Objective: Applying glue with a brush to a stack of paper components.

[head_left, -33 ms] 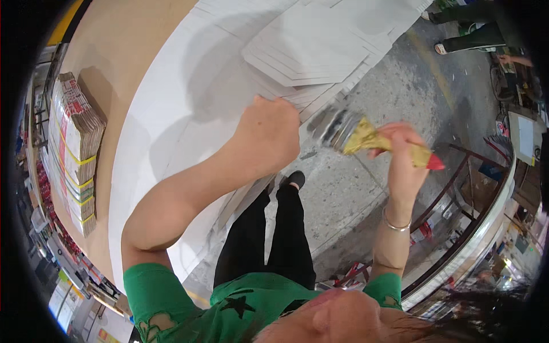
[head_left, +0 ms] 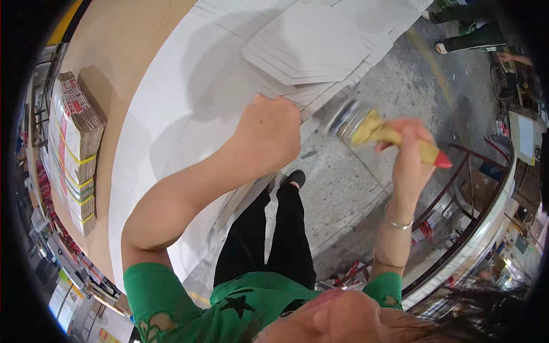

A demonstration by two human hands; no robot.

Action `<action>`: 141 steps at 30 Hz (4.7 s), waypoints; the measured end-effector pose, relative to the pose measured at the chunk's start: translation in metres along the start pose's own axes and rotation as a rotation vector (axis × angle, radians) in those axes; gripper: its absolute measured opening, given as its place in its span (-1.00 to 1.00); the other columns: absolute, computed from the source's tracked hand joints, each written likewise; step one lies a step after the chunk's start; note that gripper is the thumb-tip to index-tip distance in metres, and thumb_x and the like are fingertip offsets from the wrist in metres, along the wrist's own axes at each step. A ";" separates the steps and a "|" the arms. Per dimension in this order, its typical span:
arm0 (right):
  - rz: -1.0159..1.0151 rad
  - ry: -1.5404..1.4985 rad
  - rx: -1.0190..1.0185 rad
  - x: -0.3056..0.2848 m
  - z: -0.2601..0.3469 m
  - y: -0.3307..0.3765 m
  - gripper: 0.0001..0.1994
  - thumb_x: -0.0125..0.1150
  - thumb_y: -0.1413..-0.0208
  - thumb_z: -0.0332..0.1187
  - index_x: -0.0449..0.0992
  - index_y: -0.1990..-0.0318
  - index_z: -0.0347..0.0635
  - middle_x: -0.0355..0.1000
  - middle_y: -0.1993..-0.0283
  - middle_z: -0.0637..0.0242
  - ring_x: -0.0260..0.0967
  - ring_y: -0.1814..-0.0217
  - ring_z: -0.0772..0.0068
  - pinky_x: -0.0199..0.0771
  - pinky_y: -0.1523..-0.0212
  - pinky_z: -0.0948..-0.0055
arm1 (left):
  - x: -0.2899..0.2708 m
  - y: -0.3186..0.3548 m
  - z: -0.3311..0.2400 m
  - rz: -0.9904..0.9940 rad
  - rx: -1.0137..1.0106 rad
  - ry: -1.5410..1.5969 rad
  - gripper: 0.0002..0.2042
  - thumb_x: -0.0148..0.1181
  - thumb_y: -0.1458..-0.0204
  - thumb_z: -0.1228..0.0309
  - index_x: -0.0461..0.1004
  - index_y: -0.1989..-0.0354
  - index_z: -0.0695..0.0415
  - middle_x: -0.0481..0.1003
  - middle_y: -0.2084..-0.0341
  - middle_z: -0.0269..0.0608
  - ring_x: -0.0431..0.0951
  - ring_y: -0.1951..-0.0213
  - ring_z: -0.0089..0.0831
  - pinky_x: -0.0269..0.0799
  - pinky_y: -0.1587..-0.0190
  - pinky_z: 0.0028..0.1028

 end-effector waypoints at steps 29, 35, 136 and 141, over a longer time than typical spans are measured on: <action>0.080 0.055 0.012 0.041 -0.002 0.053 -0.94 0.09 0.04 -0.57 0.42 0.50 -0.39 0.40 0.41 0.18 0.36 0.54 0.49 0.39 0.55 0.57 | -0.009 -0.002 -0.009 -0.039 0.109 -0.039 -0.81 0.01 0.21 0.45 0.45 0.65 0.36 0.42 0.64 0.18 0.48 0.47 0.05 0.39 0.29 -0.17; -0.167 -0.001 -0.068 0.006 0.007 0.039 -0.82 -0.05 -0.10 -0.48 0.43 0.44 -0.42 0.39 0.36 0.15 0.36 0.55 0.43 0.40 0.49 0.50 | -0.013 -0.001 -0.014 -0.079 0.126 -0.075 -0.79 0.01 0.20 0.42 0.45 0.63 0.38 0.44 0.60 0.22 0.48 0.42 0.05 0.39 0.26 -0.16; 0.059 0.597 0.126 0.118 -0.073 0.167 -0.36 0.02 0.14 -0.47 0.12 -0.22 -0.13 0.38 0.58 0.07 0.41 0.53 0.05 0.42 0.46 0.26 | 0.026 0.135 0.045 0.111 -0.002 -0.011 -0.82 -0.08 0.15 0.49 0.33 0.45 0.41 0.43 0.48 0.25 0.43 0.31 0.13 0.31 0.16 -0.10; 0.047 0.595 0.217 0.112 -0.069 0.106 -0.35 -0.01 0.15 -0.41 0.10 -0.23 -0.13 0.39 0.55 0.01 0.42 0.45 0.02 0.41 0.36 0.24 | 0.019 0.134 0.048 -0.008 -0.028 -0.019 -0.87 -0.02 0.28 0.57 0.46 0.61 0.36 0.44 0.58 0.22 0.49 0.40 0.05 0.39 0.27 -0.20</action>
Point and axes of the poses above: each hand's wrist, its own y-axis away from the middle knuckle, its own x-axis out of the palm, z = x × y, the point moved 10 cm from there along -y, towards the middle knuckle
